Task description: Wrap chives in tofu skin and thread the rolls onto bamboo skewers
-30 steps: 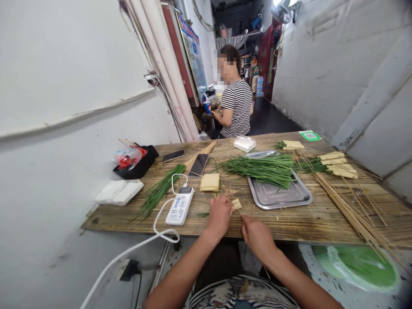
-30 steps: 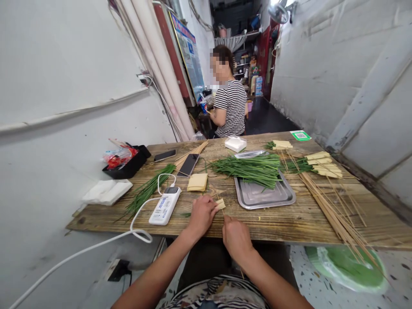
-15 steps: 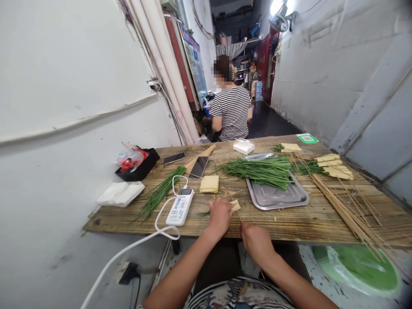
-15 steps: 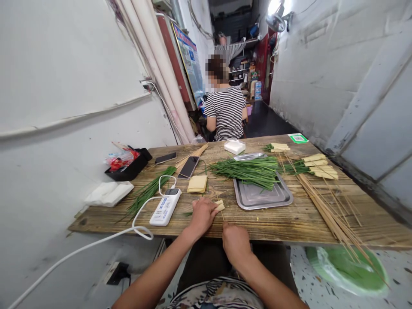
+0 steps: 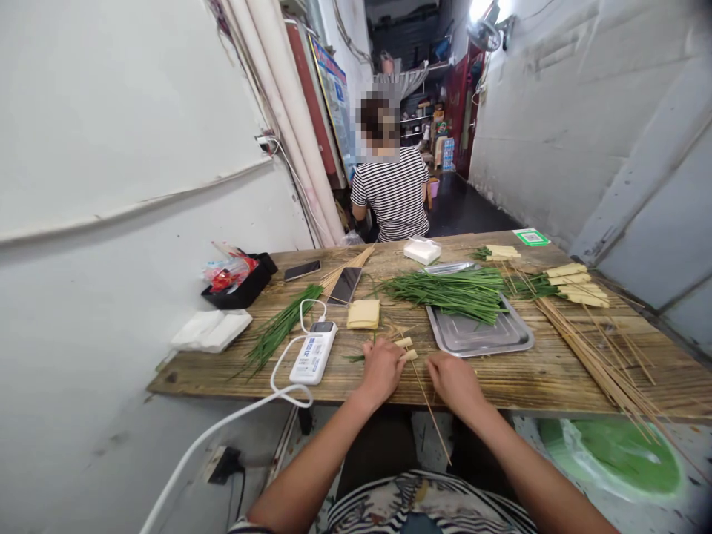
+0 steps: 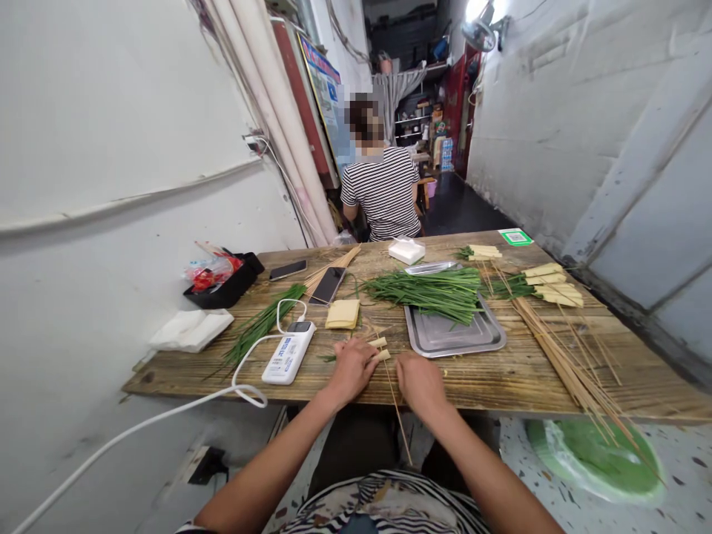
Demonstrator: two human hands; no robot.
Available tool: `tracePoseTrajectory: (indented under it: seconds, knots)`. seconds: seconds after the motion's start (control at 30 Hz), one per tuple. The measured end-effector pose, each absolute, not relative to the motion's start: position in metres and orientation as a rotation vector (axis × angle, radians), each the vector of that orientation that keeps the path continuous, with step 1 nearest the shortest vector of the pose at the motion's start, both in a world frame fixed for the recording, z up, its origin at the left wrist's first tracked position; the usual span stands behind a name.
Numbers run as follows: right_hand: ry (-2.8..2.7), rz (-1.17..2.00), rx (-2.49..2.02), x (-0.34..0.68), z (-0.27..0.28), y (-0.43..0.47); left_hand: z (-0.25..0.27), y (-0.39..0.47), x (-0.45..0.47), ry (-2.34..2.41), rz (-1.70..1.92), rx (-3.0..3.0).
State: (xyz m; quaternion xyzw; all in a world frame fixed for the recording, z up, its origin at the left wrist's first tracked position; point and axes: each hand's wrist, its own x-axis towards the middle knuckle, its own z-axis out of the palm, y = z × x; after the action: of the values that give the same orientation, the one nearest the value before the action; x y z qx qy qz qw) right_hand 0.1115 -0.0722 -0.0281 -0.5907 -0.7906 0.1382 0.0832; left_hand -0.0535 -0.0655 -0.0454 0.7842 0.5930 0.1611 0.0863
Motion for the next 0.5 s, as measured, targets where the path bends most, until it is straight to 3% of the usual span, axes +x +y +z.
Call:
tracePoseTrajectory:
  seconds: [0.23, 0.5]
  knots:
    - [-2.427, 0.62, -1.864, 0.082, -0.023, 0.003, -0.045, -0.066, -0.051, 1.778, 0.415, 2.374]
    - [-2.394, 0.634, -2.023, 0.063, -0.032, 0.01, -0.043, -0.069, -0.052, 1.73, 0.386, 2.447]
